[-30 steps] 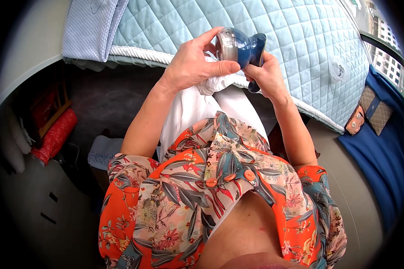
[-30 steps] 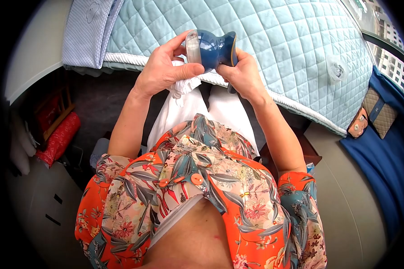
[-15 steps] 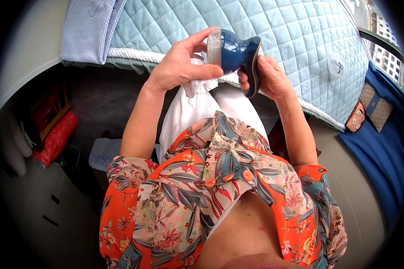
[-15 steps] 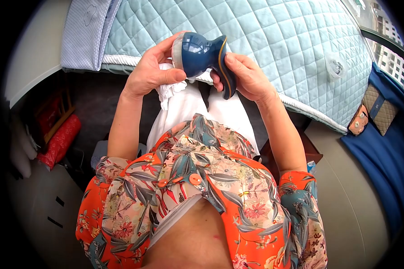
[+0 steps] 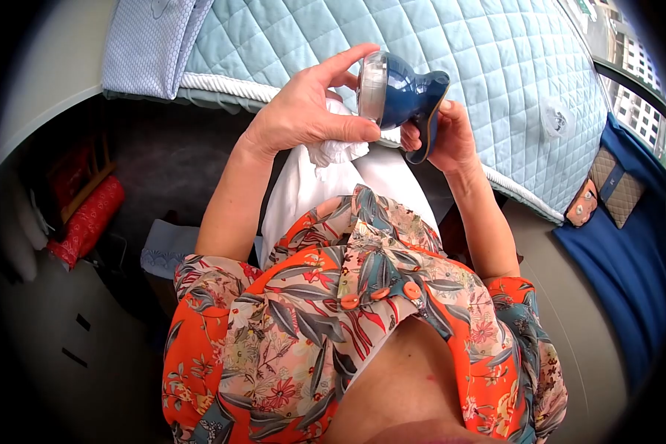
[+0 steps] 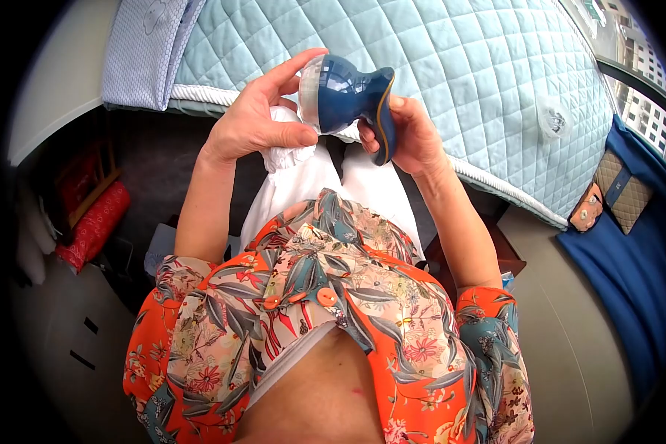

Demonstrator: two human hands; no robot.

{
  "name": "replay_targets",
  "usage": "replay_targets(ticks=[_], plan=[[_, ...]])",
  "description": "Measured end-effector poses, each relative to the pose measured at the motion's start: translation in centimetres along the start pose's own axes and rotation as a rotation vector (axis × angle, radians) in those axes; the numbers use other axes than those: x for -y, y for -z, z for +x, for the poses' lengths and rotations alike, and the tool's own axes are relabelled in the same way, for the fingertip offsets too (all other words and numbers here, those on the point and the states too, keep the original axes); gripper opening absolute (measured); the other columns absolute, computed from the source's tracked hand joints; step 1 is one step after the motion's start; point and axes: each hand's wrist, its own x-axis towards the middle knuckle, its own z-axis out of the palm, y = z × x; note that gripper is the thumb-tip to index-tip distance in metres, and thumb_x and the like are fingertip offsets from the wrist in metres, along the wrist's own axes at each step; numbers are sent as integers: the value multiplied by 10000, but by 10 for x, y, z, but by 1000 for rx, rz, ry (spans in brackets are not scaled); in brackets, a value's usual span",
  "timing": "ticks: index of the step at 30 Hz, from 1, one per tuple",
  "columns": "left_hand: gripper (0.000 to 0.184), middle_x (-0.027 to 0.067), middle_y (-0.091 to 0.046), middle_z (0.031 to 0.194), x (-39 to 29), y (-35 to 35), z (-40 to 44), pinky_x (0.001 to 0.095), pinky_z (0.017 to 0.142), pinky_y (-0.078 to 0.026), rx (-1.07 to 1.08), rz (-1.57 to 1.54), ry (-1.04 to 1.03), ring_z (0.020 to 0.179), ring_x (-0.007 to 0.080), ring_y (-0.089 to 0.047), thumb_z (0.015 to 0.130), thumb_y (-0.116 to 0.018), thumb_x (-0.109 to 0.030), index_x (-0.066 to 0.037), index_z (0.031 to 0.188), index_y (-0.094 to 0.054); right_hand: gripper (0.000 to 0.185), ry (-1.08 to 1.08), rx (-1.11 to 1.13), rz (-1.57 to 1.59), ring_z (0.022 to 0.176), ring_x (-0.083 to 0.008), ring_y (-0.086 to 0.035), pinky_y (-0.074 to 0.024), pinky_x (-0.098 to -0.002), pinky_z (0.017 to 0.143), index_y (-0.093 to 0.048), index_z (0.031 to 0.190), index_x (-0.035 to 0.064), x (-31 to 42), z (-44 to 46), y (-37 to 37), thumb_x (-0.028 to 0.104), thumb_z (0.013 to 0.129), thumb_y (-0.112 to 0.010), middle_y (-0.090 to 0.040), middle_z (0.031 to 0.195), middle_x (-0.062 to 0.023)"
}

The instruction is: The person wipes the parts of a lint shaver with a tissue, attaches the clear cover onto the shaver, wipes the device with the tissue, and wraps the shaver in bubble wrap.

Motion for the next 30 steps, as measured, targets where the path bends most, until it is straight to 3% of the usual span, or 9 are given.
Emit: replay_targets(ticks=[12, 23, 26, 30], plan=[[942, 133, -561, 1156, -1, 2, 1, 264, 839, -471, 5, 6, 25, 996, 148, -570, 626, -836, -105, -55, 1403, -305, 447, 3, -26, -17, 567, -193, -490, -404, -309, 577, -587, 849, 23, 2, 1, 0, 440, 867, -428, -545, 642, -112], [946, 143, -530, 1198, 1, 1, -1, 259, 781, -498, -10, 87, 4, 941, 140, -588, 624, -830, -72, -29, 1402, -294, 411, -49, 86, 116, 606, -199, -509, -432, -317, 591, -565, 928, 21, 1, 2, 2, 395, 883, -400, -541, 697, -103], [995, 139, -573, 1071, 10, -1, 0, 276, 775, -456, -91, 74, -27, 862, 158, -576, 551, -876, -340, -54, 1367, -384, 427, -69, 63, 155, 609, -200, -508, -432, -319, 595, -565, 936, 18, 2, 3, -2, 407, 891, -394, -539, 700, -97], [992, 146, -574, 1067, 11, 0, 2, 295, 804, -451, -94, 58, -49, 931, 179, -570, 566, -869, -347, -32, 1366, -376, 440, -71, 56, 175, 610, -203, -510, -431, -319, 598, -562, 931, 17, 2, 4, -4, 422, 898, -392, -540, 708, -96]])
